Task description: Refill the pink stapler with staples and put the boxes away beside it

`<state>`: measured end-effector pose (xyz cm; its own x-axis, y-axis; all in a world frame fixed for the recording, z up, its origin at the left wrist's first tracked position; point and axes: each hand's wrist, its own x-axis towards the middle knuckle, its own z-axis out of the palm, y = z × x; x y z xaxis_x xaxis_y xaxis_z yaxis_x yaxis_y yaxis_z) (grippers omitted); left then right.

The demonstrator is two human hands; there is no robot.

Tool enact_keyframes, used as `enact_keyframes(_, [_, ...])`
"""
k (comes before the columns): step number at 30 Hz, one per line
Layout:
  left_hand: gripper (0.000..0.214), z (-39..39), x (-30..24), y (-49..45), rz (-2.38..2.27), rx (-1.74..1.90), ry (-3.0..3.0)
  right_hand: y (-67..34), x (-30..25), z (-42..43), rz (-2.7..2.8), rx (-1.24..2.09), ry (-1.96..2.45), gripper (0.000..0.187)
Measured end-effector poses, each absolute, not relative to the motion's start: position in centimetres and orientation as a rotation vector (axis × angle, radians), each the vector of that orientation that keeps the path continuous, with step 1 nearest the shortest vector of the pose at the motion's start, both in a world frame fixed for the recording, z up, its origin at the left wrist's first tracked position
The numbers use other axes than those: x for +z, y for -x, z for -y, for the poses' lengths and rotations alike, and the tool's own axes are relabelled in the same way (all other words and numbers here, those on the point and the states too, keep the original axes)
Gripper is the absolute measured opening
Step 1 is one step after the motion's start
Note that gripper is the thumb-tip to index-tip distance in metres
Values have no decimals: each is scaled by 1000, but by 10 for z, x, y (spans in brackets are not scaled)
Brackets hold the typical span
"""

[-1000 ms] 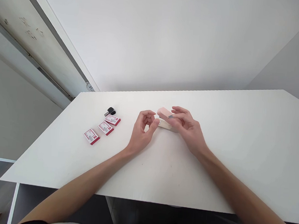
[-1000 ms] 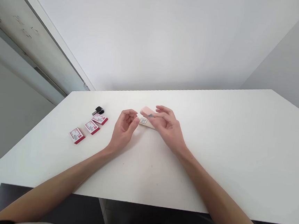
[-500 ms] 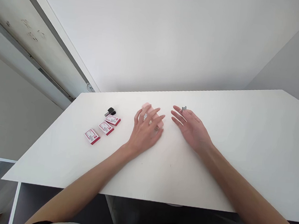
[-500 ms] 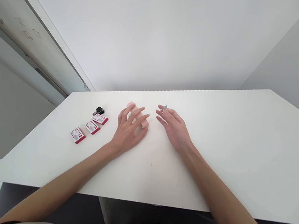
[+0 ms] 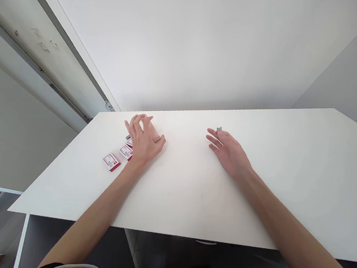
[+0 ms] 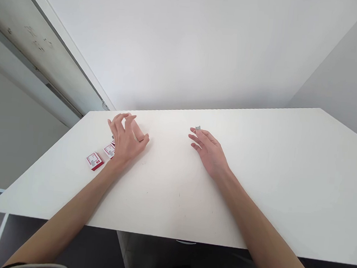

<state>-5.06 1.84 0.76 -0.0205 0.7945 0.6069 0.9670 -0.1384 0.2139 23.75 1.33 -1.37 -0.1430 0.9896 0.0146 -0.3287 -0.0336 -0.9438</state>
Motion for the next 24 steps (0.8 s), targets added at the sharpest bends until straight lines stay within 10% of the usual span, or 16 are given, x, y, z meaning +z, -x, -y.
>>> enact_keyframes(9, [111, 18, 15, 73, 2095, -709, 1853, -238, -13, -16, 988, 1513, 855, 31])
enact_keyframes(24, [68, 58, 13, 67, 1969, -370, 2031, -238, -13, -15, 988, 1525, 817, 33])
